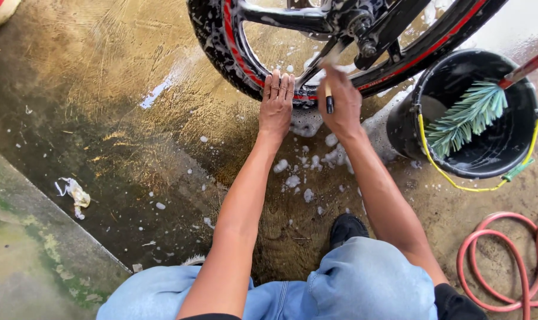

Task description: The person scrubs the rim and spokes of a bicycle wheel with a small brush and soapy water. They then switch to a larger brush to continue scrubbing the wheel.

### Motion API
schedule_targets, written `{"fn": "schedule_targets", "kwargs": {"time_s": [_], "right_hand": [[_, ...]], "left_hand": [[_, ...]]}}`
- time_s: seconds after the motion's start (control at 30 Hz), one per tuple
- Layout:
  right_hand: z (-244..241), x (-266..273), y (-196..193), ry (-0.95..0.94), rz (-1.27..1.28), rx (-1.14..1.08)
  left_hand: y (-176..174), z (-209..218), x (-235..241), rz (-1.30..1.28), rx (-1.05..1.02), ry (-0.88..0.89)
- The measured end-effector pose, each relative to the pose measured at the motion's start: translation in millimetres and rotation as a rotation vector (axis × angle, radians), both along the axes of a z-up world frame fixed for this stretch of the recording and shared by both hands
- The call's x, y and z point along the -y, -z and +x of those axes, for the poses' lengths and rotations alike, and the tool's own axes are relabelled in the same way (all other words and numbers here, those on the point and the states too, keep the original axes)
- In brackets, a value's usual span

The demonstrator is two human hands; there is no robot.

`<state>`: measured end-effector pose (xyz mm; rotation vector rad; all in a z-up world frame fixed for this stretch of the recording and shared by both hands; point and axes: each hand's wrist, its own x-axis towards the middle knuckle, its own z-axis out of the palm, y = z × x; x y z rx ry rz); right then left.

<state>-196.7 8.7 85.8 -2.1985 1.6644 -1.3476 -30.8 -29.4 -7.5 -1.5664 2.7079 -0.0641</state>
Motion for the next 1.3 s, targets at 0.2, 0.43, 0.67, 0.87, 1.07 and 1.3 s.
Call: {"fn": "schedule_targets", "kwargs": {"time_s": [0.2, 0.43, 0.67, 0.87, 1.07, 1.3], "right_hand": [[7, -13, -20, -0.007, -0.045, 0.156], [8, -8, 34, -0.141, 0.052, 0.252], [-3, 10, 20, -0.11, -0.285, 0.167], [0, -3, 18, -0.141, 0.064, 0.311], [-9, -2, 31, -0.039, -0.076, 0.073], [-10, 2, 31, -0.141, -0.114, 0.165]], "left_hand": [[5, 0, 1, -0.029, -0.029, 0.016], [10, -2, 3, -0.042, -0.058, 0.006], [11, -1, 2, -0.031, -0.044, 0.003], [10, 3, 1, -0.06, -0.057, 0.013], [21, 1, 4, -0.08, -0.131, 0.02], [14, 1, 3, -0.03, -0.039, 0.002]]}}
